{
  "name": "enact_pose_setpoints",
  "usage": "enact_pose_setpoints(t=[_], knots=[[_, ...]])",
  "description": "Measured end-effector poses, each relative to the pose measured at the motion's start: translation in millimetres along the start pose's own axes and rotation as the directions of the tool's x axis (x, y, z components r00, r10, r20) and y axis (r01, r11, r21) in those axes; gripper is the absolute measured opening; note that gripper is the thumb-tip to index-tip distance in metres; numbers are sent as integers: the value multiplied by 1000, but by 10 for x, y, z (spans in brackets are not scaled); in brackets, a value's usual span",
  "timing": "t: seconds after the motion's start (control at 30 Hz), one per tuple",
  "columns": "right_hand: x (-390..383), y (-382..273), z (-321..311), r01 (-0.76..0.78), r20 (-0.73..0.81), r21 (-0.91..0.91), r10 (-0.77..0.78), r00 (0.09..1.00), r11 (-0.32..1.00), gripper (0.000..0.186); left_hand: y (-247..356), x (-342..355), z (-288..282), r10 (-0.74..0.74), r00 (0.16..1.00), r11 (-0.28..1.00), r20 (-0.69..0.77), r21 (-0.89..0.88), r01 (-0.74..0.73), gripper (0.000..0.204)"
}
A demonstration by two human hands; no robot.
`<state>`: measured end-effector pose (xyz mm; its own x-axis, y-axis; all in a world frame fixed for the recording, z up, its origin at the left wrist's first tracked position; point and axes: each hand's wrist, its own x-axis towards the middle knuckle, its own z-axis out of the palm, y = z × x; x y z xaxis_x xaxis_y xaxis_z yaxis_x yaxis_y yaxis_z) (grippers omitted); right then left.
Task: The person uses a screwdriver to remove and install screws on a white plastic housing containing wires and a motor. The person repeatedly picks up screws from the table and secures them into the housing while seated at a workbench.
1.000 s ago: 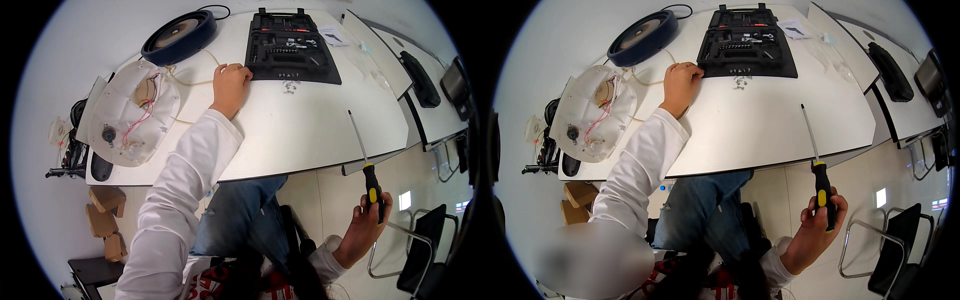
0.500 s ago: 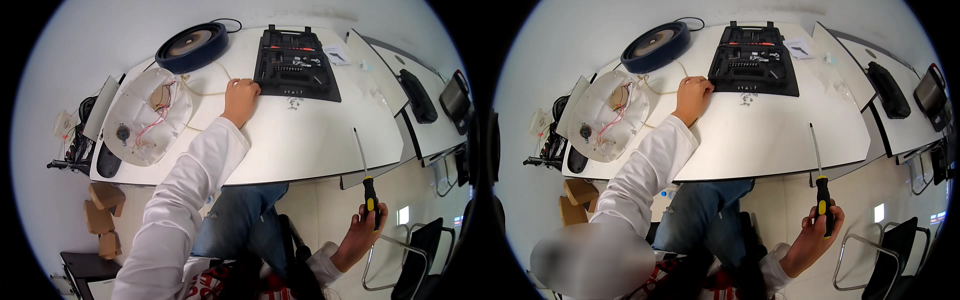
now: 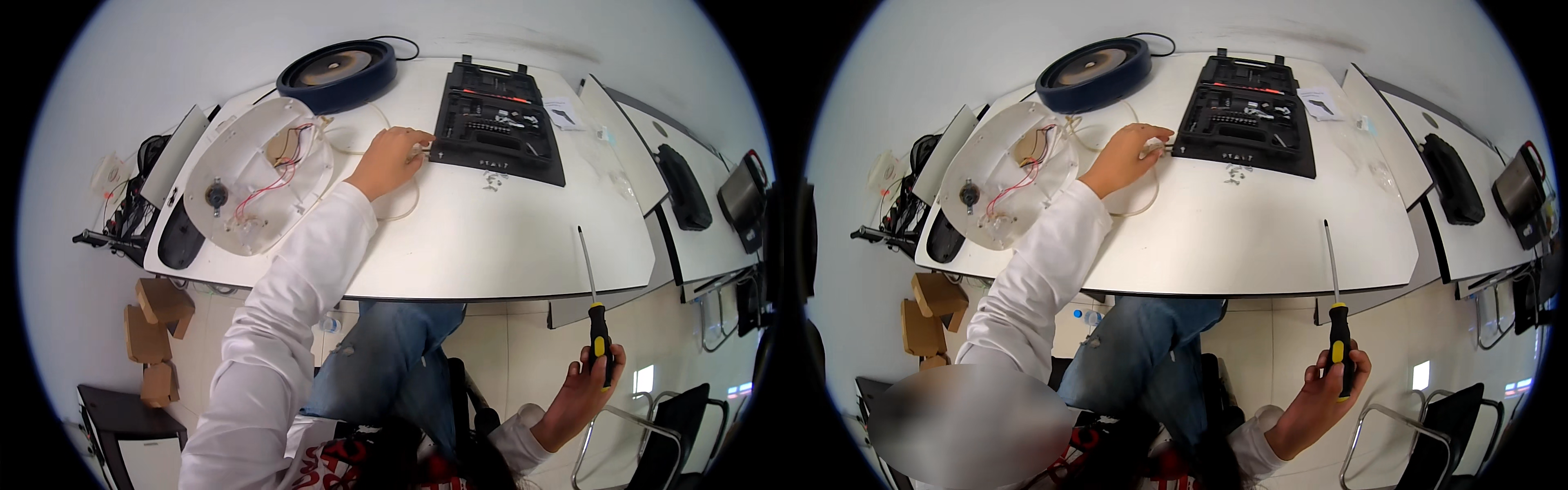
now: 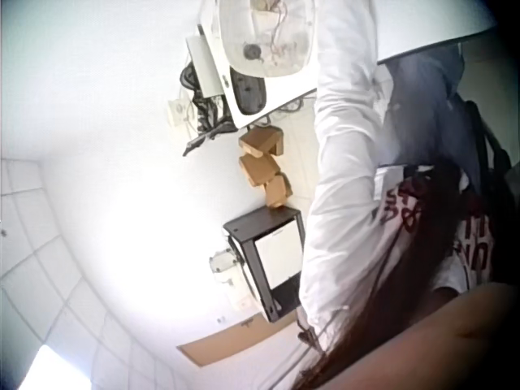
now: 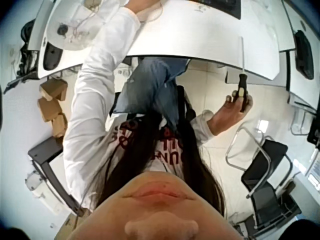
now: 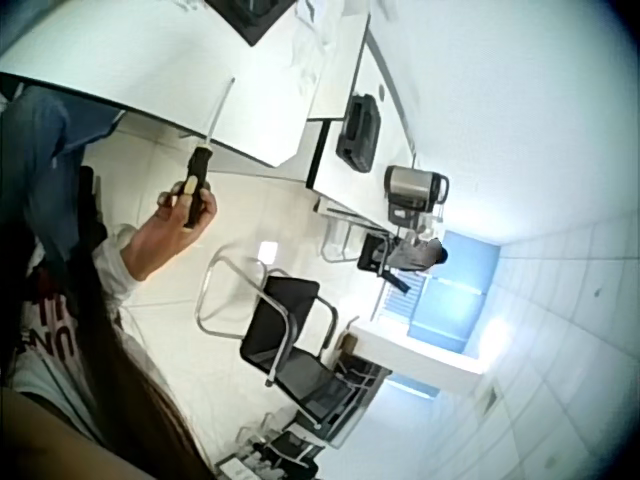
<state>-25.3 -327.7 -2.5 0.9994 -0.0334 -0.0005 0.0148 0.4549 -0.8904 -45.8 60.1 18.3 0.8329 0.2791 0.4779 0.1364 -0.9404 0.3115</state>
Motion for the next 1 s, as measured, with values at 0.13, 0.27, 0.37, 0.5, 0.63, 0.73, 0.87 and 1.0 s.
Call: enact_pose_setpoints(t=[0.13, 0.27, 0.37, 0.5, 0.63, 0.73, 0.87, 1.0], knots=[[-19, 80, -33, -4, 32, -106, 8, 999, 994, 26, 237, -542, -364, 87, 992, 990, -91, 118, -76, 31], [81, 177, -190, 117, 86, -153, -104, 991, 981, 34, 695, -1285, -779, 254, 937, 938, -242, 298, -177, 40], [-61, 139, -33, 109, 64, -161, -100, 993, 981, 40, 508, -1859, -909, 107, 748, 980, -655, 196, 32, 44], [-143, 371, 70, -2, 264, -98, 28, 964, 995, 41, 56, -2230, -1141, -188, 308, 939, -933, -79, 334, 64], [-346, 695, 294, -96, 554, 18, 70, 830, 995, 40, -282, -2293, -1086, -501, 349, 856, -792, -512, 69, 66], [-809, 775, 643, -84, 574, 18, 58, 817, 996, 43, -107, -1970, -1044, -645, 243, 758, -725, -646, 85, 63], [-1199, 754, 1025, -61, 677, 32, 23, 736, 998, 44, -418, -2305, -1006, -639, 477, 694, -603, -720, 19, 50], [-1401, 862, 1252, -42, 713, 45, -3, 701, 998, 43, -413, -2284, -991, -677, 444, 658, -587, -753, 7, 34]])
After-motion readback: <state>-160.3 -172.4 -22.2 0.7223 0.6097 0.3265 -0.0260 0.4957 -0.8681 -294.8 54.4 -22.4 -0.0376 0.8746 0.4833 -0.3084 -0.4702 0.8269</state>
